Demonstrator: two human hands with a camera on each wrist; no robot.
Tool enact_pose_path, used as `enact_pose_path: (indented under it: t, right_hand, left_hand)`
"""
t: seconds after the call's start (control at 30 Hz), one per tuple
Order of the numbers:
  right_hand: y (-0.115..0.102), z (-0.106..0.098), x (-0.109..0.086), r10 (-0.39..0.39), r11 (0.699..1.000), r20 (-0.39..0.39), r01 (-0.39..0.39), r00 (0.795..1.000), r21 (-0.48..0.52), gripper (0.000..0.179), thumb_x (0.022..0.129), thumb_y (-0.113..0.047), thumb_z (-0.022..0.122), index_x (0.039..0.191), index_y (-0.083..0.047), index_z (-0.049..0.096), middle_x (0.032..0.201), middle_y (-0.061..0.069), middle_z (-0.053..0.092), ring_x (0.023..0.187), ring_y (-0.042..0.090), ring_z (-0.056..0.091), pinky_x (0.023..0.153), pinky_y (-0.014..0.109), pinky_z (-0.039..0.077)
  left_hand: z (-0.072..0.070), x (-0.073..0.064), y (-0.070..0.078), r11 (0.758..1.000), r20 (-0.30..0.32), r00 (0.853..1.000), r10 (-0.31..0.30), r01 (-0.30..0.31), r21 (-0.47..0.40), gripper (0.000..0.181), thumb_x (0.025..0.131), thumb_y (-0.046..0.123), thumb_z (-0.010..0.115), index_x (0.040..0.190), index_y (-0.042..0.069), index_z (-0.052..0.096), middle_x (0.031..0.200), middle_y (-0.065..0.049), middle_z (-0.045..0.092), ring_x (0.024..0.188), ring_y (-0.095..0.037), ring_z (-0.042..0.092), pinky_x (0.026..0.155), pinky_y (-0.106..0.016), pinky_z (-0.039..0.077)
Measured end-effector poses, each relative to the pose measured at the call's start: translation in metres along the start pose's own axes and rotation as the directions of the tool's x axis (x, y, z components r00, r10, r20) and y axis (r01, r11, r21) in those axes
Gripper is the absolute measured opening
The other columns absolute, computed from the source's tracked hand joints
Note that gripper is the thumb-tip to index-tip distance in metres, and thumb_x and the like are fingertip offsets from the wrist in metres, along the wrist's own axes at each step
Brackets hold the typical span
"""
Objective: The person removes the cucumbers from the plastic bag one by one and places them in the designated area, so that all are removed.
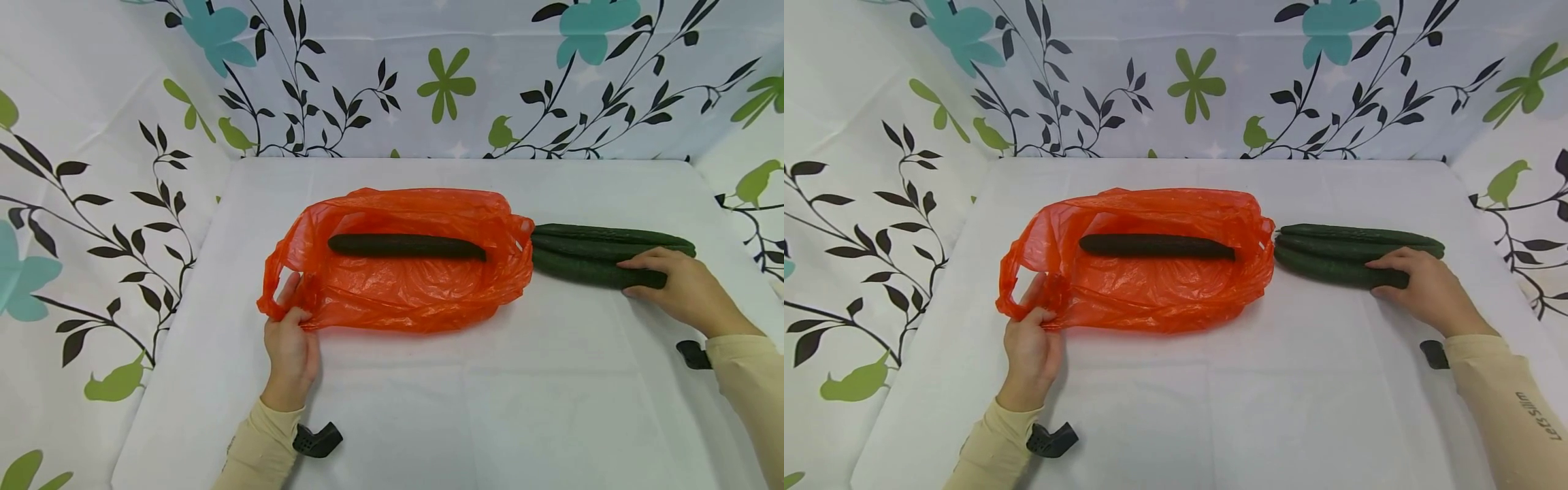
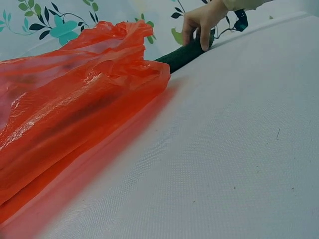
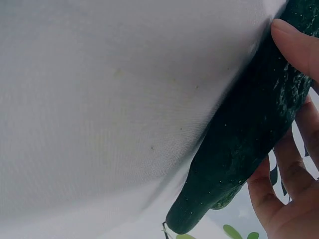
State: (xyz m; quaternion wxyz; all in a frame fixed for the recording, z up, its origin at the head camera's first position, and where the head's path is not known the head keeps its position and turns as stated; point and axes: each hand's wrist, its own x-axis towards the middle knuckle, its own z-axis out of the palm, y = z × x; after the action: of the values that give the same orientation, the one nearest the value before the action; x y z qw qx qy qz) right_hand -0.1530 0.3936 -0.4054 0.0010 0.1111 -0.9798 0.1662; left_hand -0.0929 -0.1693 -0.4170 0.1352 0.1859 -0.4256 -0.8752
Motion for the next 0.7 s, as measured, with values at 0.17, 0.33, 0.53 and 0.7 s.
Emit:
enact_pose_path:
  t: [0.17, 0.33, 0.53, 0.7]
  right_hand:
    - [-0.001, 0.000, 0.000, 0.010, 1.000, 0.001, -0.010, 1.000, -0.011, 0.045, 0.080, -0.012, 0.084, 0.122, -0.003, 0.069, 0.127, 0.026, 0.057, 0.119, 0.056, 0.047, 0.091, 0.072, 0.038]
    - [-0.005, -0.002, 0.000, 0.039, 0.999, -0.006, -0.039, 0.999, 0.006, 0.044, 0.080, -0.009, 0.084, 0.121, -0.003, 0.069, 0.129, 0.027, 0.055, 0.120, 0.056, 0.046, 0.092, 0.073, 0.037]
    - [-0.009, -0.005, 0.001, 0.060, 0.997, -0.011, -0.059, 0.998, 0.058, 0.041, 0.080, -0.006, 0.083, 0.119, -0.003, 0.070, 0.130, 0.028, 0.055, 0.123, 0.057, 0.044, 0.093, 0.074, 0.036]
    - [-0.013, -0.007, 0.000, 0.032, 0.995, -0.024, -0.029, 0.999, 0.098, 0.039, 0.080, -0.007, 0.084, 0.117, -0.005, 0.072, 0.125, 0.024, 0.059, 0.122, 0.053, 0.047, 0.094, 0.072, 0.038]
  left_hand:
    - [0.000, 0.000, 0.000, 1.000, 0.005, 1.000, 0.001, -0.001, -0.004, 0.060, 0.095, -0.013, 0.031, 0.153, 0.002, 0.031, 0.152, -0.005, 0.043, 0.139, -0.023, 0.039, 0.111, -0.030, 0.039]
    - [0.000, 0.000, 0.001, 1.000, 0.010, 1.000, -0.003, 0.003, -0.007, 0.061, 0.095, -0.013, 0.030, 0.154, 0.001, 0.030, 0.152, -0.005, 0.043, 0.139, -0.023, 0.039, 0.112, -0.030, 0.039]
    - [0.000, 0.000, 0.000, 1.000, 0.013, 1.000, -0.001, 0.001, -0.014, 0.060, 0.095, -0.013, 0.030, 0.153, 0.002, 0.033, 0.152, -0.005, 0.043, 0.139, -0.023, 0.039, 0.111, -0.030, 0.039]
    - [0.000, 0.000, 0.000, 1.000, 0.011, 1.000, -0.005, 0.005, -0.012, 0.059, 0.095, -0.013, 0.030, 0.152, 0.004, 0.035, 0.151, -0.005, 0.043, 0.139, -0.023, 0.039, 0.111, -0.030, 0.040]
